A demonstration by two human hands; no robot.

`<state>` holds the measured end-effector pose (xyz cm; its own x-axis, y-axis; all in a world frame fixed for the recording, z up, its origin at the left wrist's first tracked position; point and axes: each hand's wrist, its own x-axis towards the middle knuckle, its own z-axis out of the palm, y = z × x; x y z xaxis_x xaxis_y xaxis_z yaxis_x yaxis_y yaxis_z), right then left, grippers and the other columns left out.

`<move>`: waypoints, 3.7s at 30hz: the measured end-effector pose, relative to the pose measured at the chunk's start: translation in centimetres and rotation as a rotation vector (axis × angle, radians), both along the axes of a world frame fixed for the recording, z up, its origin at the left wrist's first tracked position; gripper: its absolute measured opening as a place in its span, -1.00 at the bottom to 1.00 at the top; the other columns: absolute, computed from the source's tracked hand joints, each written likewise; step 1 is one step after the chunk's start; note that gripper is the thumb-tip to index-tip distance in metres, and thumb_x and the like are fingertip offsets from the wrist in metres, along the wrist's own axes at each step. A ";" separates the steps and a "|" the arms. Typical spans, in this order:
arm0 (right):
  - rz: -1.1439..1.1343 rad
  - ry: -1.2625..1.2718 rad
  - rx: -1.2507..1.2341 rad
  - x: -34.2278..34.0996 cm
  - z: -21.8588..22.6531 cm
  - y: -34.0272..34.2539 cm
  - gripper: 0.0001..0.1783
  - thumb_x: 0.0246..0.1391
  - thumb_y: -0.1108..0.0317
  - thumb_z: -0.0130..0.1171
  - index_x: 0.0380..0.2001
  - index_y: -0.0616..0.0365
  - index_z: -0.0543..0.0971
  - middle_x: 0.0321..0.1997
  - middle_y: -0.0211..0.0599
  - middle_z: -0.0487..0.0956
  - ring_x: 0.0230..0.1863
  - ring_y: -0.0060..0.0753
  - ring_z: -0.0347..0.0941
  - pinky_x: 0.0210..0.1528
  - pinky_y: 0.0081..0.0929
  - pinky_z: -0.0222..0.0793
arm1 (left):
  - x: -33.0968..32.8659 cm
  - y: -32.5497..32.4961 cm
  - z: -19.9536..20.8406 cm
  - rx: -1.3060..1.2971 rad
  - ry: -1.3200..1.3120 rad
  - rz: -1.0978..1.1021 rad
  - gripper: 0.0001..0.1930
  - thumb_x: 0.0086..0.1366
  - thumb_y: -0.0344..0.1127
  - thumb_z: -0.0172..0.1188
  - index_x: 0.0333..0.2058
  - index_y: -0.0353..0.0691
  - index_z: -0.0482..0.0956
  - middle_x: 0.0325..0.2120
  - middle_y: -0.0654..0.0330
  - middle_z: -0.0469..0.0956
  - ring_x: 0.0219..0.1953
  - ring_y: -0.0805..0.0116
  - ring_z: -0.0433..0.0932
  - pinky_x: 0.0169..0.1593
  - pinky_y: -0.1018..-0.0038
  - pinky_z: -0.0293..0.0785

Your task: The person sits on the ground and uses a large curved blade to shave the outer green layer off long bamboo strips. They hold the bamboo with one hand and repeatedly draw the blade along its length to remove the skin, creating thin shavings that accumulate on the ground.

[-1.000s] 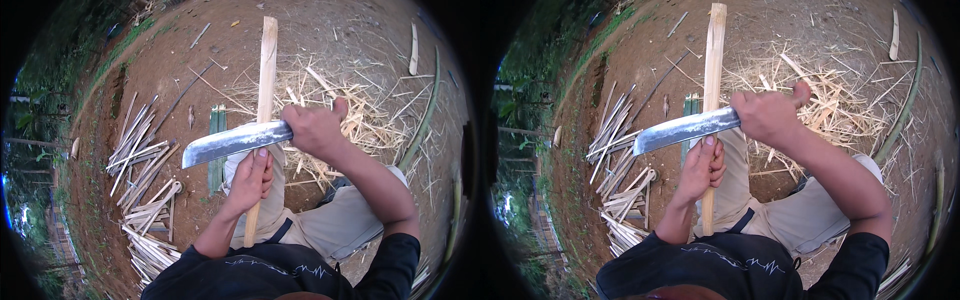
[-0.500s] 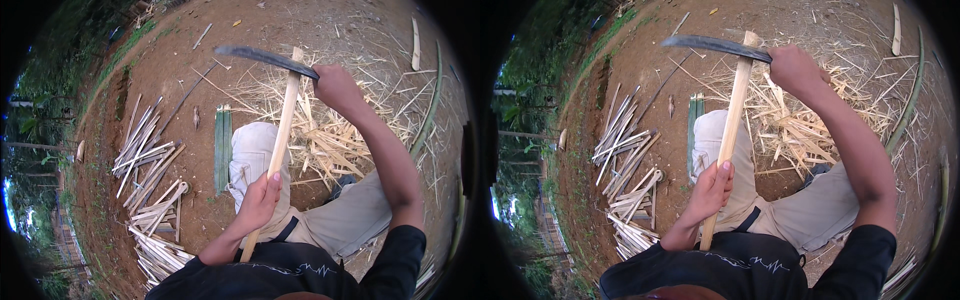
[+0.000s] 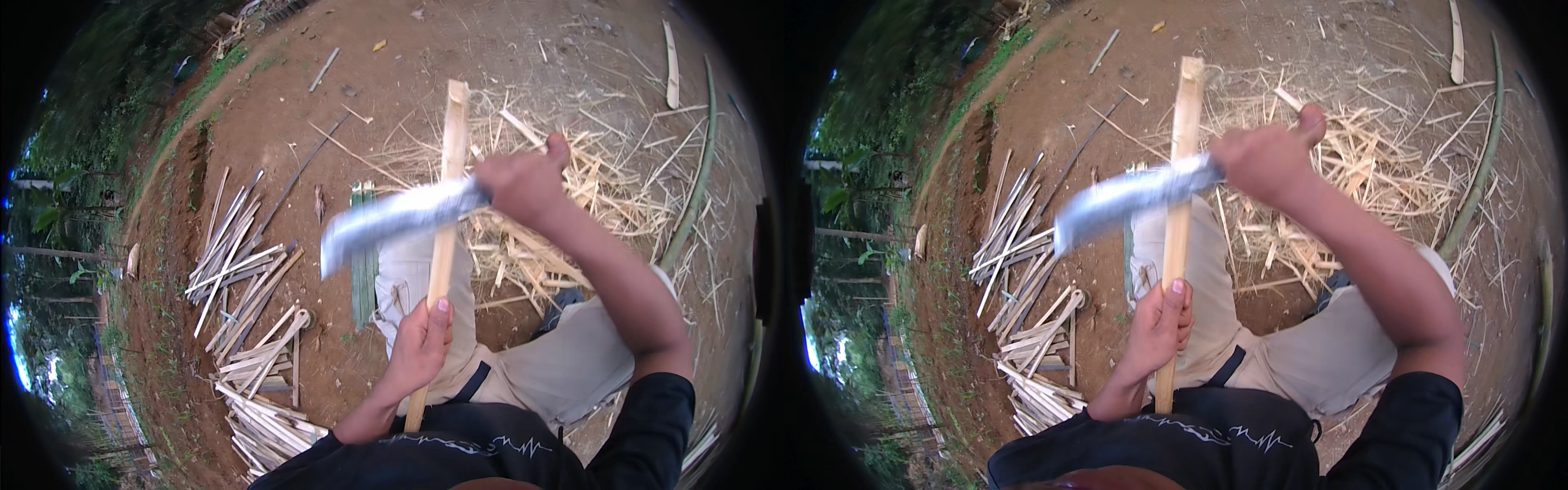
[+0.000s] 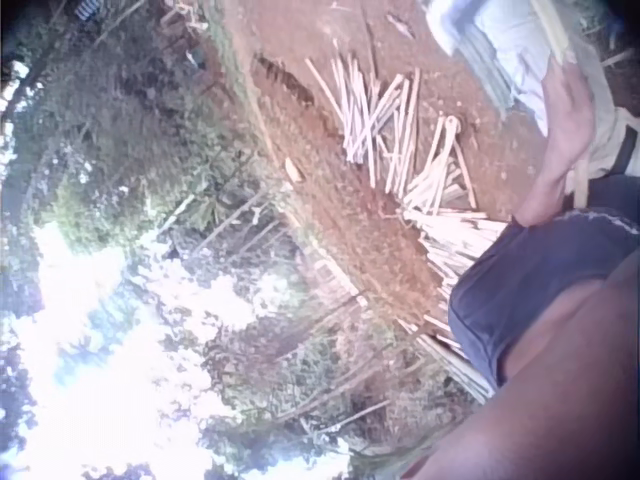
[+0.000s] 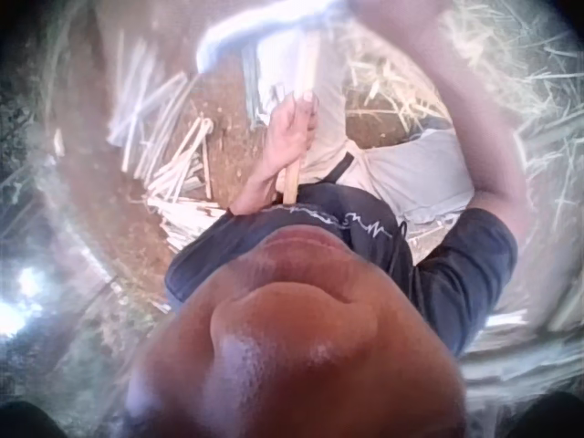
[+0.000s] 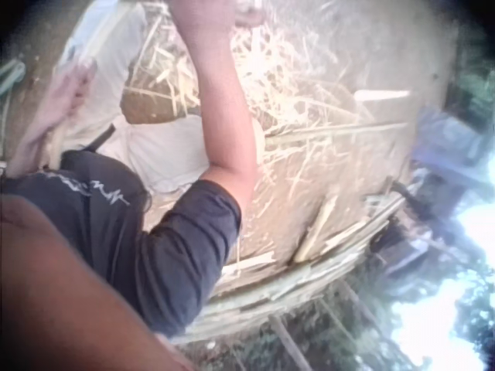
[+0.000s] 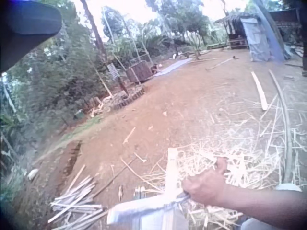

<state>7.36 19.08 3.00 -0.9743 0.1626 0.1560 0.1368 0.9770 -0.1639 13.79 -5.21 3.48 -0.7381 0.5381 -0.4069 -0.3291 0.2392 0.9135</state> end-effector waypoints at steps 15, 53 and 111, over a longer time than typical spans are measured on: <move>-0.494 0.019 -0.307 -3.9 -0.7 13.5 -0.84 0.09 0.48 0.02 -0.32 0.29 0.58 -0.48 -0.07 0.59 -0.50 -0.30 0.54 -0.43 -0.43 0.47 | -0.5 -2.6 -1.0 0.114 -0.138 -0.085 -0.66 0.49 -0.02 -0.23 -0.32 -0.17 0.28 -0.68 0.44 0.08 -0.73 0.69 0.03 -0.67 0.66 -0.02; -0.359 0.092 -0.273 -2.9 0.5 10.8 -0.75 0.09 0.39 -0.03 -0.29 0.18 0.62 -0.50 -0.05 0.58 -0.49 -0.07 0.57 -0.38 -0.13 0.49 | 2.5 1.4 1.1 -0.074 0.649 -0.117 -0.66 0.50 -0.14 -0.23 -0.35 -0.27 0.33 -0.69 0.43 0.18 -0.66 0.68 0.16 -0.58 0.65 0.10; -0.513 -0.221 0.100 12.6 -1.0 15.8 -0.83 -0.18 0.42 0.11 -0.64 0.31 0.40 -0.69 0.05 0.36 -0.63 0.06 0.29 -0.48 -0.14 0.24 | -16.4 -18.6 -31.3 -0.121 -0.156 0.609 -0.66 0.42 -0.23 -0.01 0.01 -0.38 0.34 -0.48 0.15 0.53 -0.59 0.48 0.48 -0.52 0.49 0.40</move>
<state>19.94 34.83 1.95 -0.7857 0.6186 -0.0034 0.6185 0.7857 0.0124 -2.63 -23.81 -27.83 -0.8243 -0.0161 -0.5659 -0.5656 0.0660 0.8220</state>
